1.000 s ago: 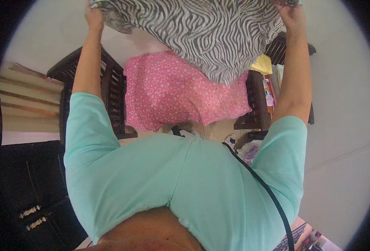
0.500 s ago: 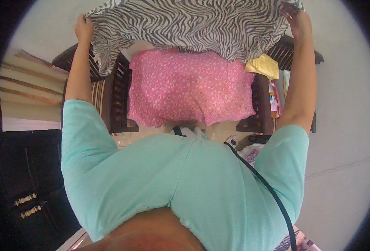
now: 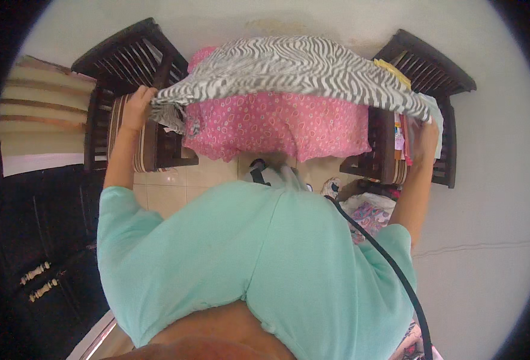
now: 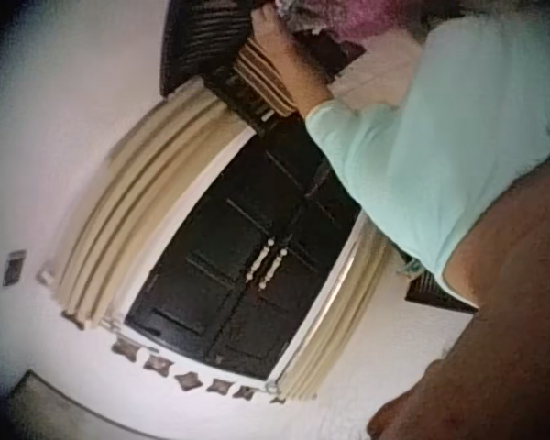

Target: The person folds several pieces of clothing on a table, including a yellow cloth, a zebra-patterned cloth, and a patterned cloth. The folded items are stacked on the table.

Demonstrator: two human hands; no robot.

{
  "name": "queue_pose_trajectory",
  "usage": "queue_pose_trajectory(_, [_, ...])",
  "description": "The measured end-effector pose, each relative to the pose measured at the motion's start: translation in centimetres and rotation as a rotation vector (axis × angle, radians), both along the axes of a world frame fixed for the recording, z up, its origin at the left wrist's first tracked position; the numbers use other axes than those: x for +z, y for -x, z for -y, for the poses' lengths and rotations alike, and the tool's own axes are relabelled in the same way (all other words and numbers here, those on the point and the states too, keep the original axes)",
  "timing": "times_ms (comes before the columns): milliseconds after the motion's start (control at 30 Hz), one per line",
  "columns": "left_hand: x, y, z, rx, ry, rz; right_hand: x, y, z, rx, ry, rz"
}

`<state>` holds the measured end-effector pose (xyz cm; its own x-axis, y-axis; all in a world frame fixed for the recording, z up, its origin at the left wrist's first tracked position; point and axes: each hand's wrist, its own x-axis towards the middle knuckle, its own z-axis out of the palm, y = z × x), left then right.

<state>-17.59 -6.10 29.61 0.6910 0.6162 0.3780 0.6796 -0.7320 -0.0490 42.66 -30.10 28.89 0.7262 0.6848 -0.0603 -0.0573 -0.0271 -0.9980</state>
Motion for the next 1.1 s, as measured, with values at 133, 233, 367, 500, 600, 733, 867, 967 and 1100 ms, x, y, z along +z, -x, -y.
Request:
queue_pose_trajectory(133, [-4.9, 1.2, 3.4, 0.079, 0.166, 0.047, -7.0, -1.5, 4.7, 0.111, 0.222, 0.268])
queue_pose_trajectory(233, [-10.2, 2.6, 5.9, 0.117, 0.294, -0.028, -14.0, -3.7, 7.9, 0.124, 0.282, 0.235])
queue_pose_trajectory(367, [-13.3, 3.9, 9.2, 0.196, 0.44, -0.157, -15.3, -0.7, 8.5, 0.079, 0.278, -0.056])
queue_pose_trajectory(500, [-15.9, 5.2, 9.4, 0.259, 0.481, -0.099, -15.9, -0.4, 8.2, 0.015, 0.438, -0.302])
queue_pose_trajectory(600, [-16.6, 5.7, 10.3, 0.259, 0.604, -0.083, -16.4, 0.3, 8.7, 0.045, 0.356, -0.412])
queue_pose_trajectory(733, [-15.6, 5.3, 10.4, 0.305, 0.57, 0.064, -16.9, -0.9, 8.5, 0.058, 0.216, -0.466])
queue_pose_trajectory(867, [-13.0, 5.2, 8.2, 0.403, 0.512, 0.253, -14.8, -1.9, 5.3, -0.033, 0.115, -0.392])
queue_pose_trajectory(967, [-9.8, 4.7, 6.0, 0.423, 0.396, 0.359, -11.4, -3.8, 1.5, -0.092, 0.032, -0.383])
queue_pose_trajectory(1100, [-4.7, 4.6, 5.0, 0.453, 0.284, 0.438, -2.9, -1.5, -2.1, -0.037, -0.26, -0.317])
